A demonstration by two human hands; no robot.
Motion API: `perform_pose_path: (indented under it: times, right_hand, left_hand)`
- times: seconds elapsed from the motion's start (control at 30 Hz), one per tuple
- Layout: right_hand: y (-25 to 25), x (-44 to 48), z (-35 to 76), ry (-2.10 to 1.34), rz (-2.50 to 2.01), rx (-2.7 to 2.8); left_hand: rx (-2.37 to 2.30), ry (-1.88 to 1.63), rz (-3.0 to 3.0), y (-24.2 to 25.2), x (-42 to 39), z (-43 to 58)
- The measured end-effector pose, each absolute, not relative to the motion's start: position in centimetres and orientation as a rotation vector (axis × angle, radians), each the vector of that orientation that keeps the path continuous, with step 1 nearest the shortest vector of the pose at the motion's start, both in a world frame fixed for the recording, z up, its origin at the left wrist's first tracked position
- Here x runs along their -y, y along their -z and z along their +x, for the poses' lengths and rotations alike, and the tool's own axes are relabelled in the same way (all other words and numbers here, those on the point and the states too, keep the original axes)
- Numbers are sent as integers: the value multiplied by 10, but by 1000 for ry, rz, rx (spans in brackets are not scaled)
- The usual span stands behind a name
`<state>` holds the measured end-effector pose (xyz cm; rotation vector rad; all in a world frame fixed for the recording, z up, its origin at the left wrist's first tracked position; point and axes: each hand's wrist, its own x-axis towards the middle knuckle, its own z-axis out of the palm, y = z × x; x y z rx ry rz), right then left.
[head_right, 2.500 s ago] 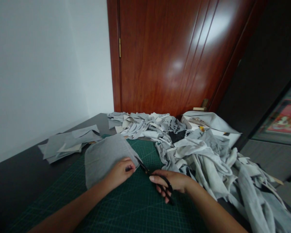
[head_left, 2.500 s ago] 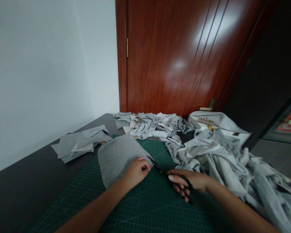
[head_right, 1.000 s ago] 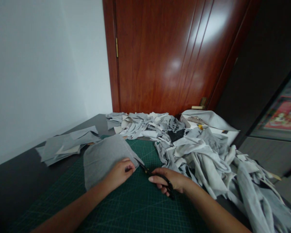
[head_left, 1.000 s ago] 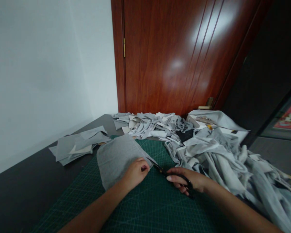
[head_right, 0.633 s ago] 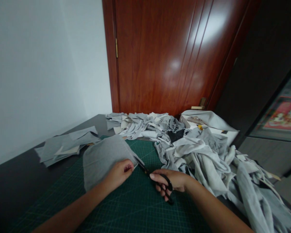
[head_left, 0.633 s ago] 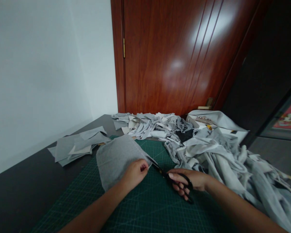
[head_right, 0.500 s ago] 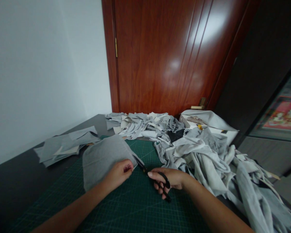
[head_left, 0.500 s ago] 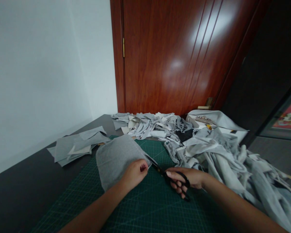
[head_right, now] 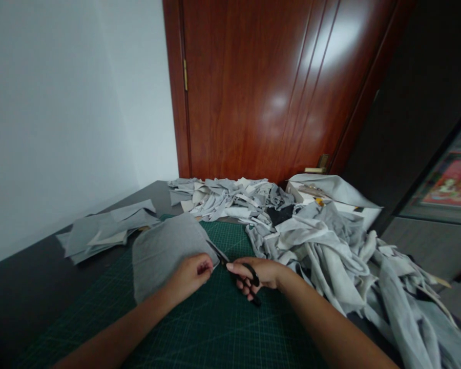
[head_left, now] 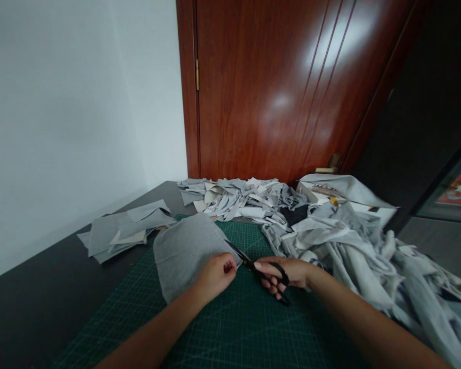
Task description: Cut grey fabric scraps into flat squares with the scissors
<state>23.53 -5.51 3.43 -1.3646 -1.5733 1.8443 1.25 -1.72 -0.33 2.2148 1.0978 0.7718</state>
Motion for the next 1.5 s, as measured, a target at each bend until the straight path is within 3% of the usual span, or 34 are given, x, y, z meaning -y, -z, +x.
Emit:
perform_pose_path:
  times: [0.63, 1.5]
  right_hand:
    - [-27, 66, 237, -1701, -1367, 1570]
    - [-31, 99, 256, -1847, -1358, 1469]
  left_hand:
    - [-1100, -753, 2205, 0, 20, 13]
    - [-999, -738, 2159, 4, 33, 25]
